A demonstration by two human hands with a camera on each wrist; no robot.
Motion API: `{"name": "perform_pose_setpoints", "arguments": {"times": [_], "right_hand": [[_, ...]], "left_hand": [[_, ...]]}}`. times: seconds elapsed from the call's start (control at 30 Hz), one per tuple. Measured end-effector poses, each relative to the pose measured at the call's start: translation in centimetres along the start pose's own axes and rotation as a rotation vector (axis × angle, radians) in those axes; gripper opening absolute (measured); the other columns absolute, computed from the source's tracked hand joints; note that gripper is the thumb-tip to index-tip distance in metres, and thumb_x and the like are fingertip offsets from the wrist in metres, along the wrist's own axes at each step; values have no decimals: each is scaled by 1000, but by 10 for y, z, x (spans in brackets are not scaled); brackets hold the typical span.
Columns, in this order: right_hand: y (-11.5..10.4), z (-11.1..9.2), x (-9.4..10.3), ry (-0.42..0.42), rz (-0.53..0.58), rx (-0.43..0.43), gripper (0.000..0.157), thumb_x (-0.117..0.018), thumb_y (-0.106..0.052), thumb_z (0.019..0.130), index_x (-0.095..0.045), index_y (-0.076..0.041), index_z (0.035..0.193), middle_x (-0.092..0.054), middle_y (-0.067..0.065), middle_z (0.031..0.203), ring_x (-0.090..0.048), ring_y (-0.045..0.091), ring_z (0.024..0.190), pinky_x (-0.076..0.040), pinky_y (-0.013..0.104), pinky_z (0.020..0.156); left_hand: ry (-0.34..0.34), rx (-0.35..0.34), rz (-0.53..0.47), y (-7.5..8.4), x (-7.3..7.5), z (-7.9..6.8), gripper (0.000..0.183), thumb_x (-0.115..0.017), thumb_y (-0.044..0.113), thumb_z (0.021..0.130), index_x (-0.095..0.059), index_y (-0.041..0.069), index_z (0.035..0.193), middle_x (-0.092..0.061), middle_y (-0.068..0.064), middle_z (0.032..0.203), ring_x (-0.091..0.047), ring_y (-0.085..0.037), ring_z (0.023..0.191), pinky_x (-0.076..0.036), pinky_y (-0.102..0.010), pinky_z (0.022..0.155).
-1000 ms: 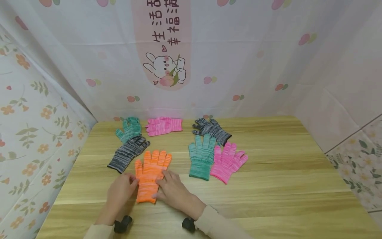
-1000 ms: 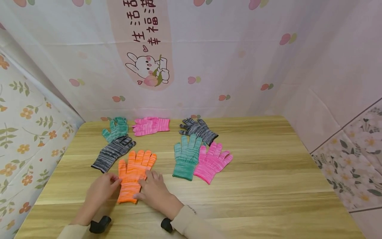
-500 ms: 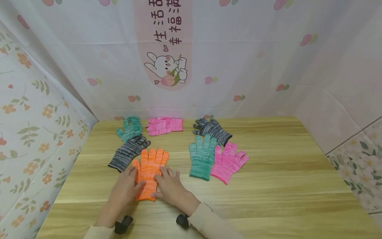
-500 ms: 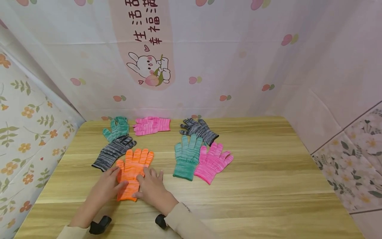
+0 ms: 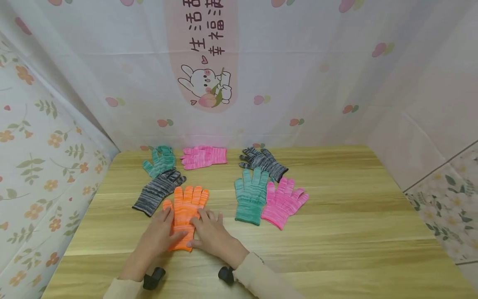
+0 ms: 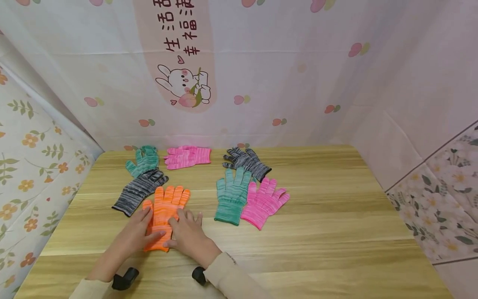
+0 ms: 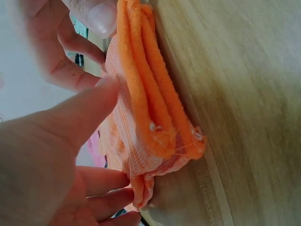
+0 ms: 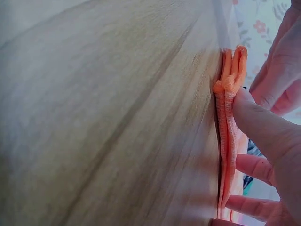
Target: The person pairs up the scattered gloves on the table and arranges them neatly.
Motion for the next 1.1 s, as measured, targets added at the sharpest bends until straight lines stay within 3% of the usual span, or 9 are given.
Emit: {"name": "perform_pose_setpoints", "arguments": {"times": [0.13, 0.4, 0.77, 1.1], "right_hand": [[0, 0, 0, 4, -8, 3, 56, -62, -50, 83, -53, -18, 128, -34, 11, 145, -37, 34, 131, -34, 65, 98], [0, 0, 1, -6, -27, -8, 57, -61, -51, 83, -53, -21, 131, -34, 9, 147, -37, 32, 131, -35, 64, 98], [-3, -1, -1, -47, -19, 13, 59, -58, -50, 84, -46, -28, 138, -28, 6, 152, -33, 35, 134, -30, 65, 102], [-2, -3, 1, -51, -50, 35, 54, -56, -48, 87, -47, -29, 137, -32, 3, 150, -34, 38, 133, -31, 65, 101]], "left_hand": [[-52, -3, -6, 0, -4, -1, 86, -65, 43, 83, -32, -17, 135, -29, -37, 141, -27, -52, 130, -32, -59, 103], [-60, -46, 14, 0, -5, -2, 72, -63, 40, 85, -38, 2, 141, -27, -40, 140, -26, -58, 128, -36, -63, 96], [-95, -25, 44, -11, -2, -2, 72, -63, 43, 84, -41, 3, 139, -28, -39, 140, -26, -58, 127, -36, -66, 94], [-131, -3, -46, -21, -3, -2, 77, -63, 46, 83, -37, 3, 141, -21, -38, 144, -19, -57, 130, -33, -67, 94]]}}
Point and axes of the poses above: each hand's wrist, its own z-axis towards the middle knuckle, its own x-axis out of the back of the hand, y = z × x, the point moved 6 cm from there along z, towards the middle knuckle
